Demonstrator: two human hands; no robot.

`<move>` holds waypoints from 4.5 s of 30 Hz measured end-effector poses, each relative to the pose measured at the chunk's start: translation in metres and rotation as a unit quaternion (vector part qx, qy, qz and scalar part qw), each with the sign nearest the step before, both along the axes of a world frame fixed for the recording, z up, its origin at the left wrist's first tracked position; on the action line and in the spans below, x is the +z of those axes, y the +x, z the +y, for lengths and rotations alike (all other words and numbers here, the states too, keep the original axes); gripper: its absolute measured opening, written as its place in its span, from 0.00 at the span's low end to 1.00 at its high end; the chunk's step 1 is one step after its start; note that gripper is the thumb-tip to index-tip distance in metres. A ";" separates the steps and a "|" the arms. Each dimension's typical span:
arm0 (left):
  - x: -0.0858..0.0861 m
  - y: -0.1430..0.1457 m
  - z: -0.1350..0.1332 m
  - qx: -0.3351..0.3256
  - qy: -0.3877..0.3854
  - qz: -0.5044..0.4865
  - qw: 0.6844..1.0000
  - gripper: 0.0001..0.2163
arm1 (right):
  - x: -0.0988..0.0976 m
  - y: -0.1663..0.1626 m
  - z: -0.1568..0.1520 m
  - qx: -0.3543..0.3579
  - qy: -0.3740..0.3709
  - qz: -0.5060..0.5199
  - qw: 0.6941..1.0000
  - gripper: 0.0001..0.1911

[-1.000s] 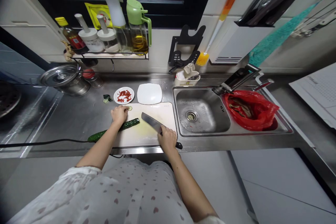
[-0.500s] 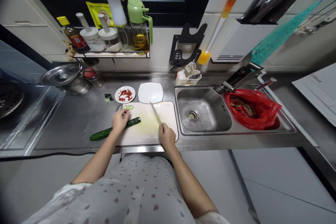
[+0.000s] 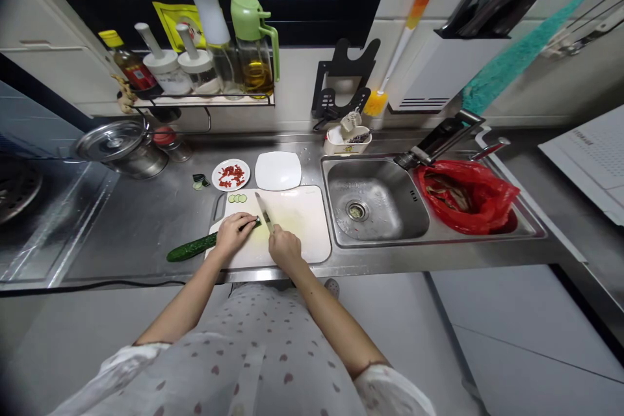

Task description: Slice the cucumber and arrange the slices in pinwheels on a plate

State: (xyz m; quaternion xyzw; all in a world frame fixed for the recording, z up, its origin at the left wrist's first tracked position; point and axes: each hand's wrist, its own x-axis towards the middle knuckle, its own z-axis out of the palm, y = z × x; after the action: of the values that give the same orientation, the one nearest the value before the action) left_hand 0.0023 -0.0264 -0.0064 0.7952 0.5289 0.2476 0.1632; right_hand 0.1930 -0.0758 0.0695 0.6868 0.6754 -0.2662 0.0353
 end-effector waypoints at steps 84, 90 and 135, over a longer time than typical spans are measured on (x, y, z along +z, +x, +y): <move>0.001 0.004 -0.004 -0.005 -0.007 0.027 1.000 0.12 | -0.010 -0.038 0.028 0.024 -0.023 0.014 0.999 0.17; 0.002 0.004 -0.004 -0.004 -0.005 0.027 1.000 0.12 | -0.006 -0.035 0.016 0.025 -0.034 0.006 0.999 0.18; 0.003 0.004 -0.003 0.005 -0.020 0.031 0.999 0.12 | -0.009 -0.027 -0.007 0.027 -0.072 -0.007 0.997 0.16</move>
State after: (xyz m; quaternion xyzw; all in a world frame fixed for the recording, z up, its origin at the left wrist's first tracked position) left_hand 0.0062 -0.0299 -0.0038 0.7967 0.5421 0.2131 0.1610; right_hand 0.1659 -0.0832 0.0610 0.6658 0.6725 -0.3083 0.0968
